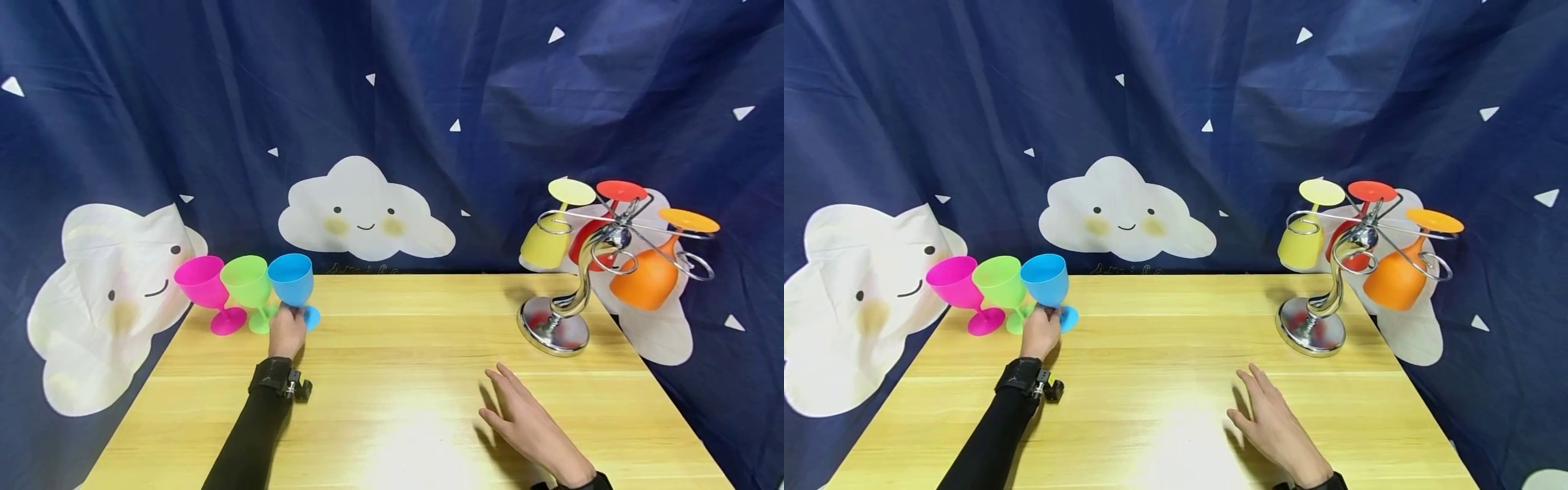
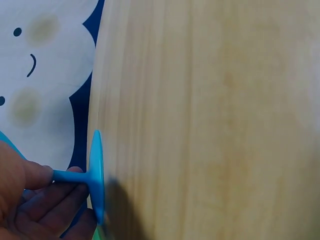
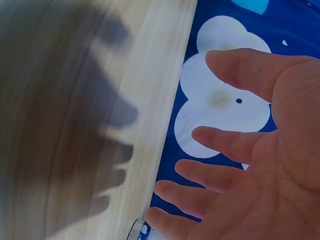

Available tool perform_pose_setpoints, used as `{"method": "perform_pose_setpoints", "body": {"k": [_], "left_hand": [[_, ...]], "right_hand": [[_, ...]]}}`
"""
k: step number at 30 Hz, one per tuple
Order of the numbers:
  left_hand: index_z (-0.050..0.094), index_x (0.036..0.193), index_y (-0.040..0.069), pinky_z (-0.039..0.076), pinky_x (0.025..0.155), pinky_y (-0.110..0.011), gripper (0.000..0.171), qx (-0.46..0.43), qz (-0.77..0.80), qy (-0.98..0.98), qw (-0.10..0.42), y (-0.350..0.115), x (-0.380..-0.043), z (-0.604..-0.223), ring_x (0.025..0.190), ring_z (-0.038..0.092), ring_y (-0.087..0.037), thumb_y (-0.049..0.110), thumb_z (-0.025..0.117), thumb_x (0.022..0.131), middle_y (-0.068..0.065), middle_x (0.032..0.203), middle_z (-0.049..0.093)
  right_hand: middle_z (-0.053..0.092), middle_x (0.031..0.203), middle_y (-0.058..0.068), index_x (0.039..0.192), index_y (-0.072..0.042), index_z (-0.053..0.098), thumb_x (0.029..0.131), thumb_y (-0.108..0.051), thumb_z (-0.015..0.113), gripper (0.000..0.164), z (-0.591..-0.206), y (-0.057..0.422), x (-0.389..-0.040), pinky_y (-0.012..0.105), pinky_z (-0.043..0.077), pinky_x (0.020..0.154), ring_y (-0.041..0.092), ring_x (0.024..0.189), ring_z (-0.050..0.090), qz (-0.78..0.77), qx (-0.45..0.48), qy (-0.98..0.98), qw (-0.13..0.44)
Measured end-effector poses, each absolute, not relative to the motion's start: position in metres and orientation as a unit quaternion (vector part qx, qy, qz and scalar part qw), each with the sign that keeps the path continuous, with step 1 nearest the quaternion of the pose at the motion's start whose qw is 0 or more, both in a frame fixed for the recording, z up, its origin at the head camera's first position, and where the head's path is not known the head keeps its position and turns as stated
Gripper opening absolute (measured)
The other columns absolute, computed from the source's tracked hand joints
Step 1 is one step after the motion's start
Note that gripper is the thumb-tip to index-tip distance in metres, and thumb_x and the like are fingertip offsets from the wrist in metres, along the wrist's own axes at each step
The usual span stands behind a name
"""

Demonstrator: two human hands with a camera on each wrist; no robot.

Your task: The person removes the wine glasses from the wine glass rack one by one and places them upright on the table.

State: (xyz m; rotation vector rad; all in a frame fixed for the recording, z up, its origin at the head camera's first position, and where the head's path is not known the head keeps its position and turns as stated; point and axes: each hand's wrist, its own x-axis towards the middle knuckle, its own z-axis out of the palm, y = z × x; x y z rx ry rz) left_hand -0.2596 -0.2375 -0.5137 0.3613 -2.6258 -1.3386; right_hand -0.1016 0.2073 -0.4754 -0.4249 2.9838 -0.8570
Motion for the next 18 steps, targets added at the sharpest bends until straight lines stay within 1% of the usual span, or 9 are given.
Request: {"method": "perform_pose_setpoints", "body": {"k": [6, 9, 14, 18], "left_hand": [[0.052, 0.137, -0.01, 0.044, 0.118, -0.069, 0.035, 0.14, -0.464, -0.871, 0.081, -0.242, -0.26, -0.515, 0.137, 0.055, -0.056, 0.015, 0.049, 0.112, -0.036, 0.134, 0.063], [0.05, 0.142, -0.01, 0.044, 0.121, -0.066, 0.039, 0.146, -0.478, -0.863, 0.077, -0.244, -0.258, -0.515, 0.14, 0.055, -0.053, 0.015, 0.049, 0.112, -0.035, 0.141, 0.061], [0.044, 0.153, -0.009, 0.045, 0.123, -0.06, 0.047, 0.15, -0.505, -0.846, 0.084, -0.244, -0.248, -0.511, 0.145, 0.053, -0.049, 0.015, 0.049, 0.113, -0.033, 0.155, 0.055], [0.041, 0.157, -0.009, 0.042, 0.124, -0.063, 0.051, 0.147, -0.506, -0.845, 0.087, -0.24, -0.233, -0.503, 0.149, 0.048, -0.05, 0.017, 0.051, 0.114, -0.034, 0.16, 0.049]], "right_hand": [[0.044, 0.162, 0.037, 0.153, 0.004, 0.053, 0.101, -0.025, 0.078, 0.065, -0.475, 0.205, -0.101, 0.068, 0.047, 0.115, 0.055, 0.148, 0.048, -0.274, -0.135, 0.952, 0.021], [0.043, 0.163, 0.036, 0.154, 0.004, 0.052, 0.101, -0.027, 0.078, 0.066, -0.474, 0.204, -0.1, 0.069, 0.047, 0.116, 0.054, 0.149, 0.046, -0.276, -0.132, 0.951, 0.033], [0.043, 0.163, 0.037, 0.153, 0.004, 0.052, 0.101, -0.025, 0.078, 0.065, -0.474, 0.205, -0.099, 0.069, 0.047, 0.115, 0.055, 0.148, 0.047, -0.274, -0.129, 0.953, 0.03], [0.042, 0.162, 0.038, 0.153, 0.005, 0.052, 0.101, -0.023, 0.077, 0.064, -0.473, 0.207, -0.099, 0.071, 0.047, 0.114, 0.056, 0.147, 0.047, -0.273, -0.131, 0.953, 0.022]]}}
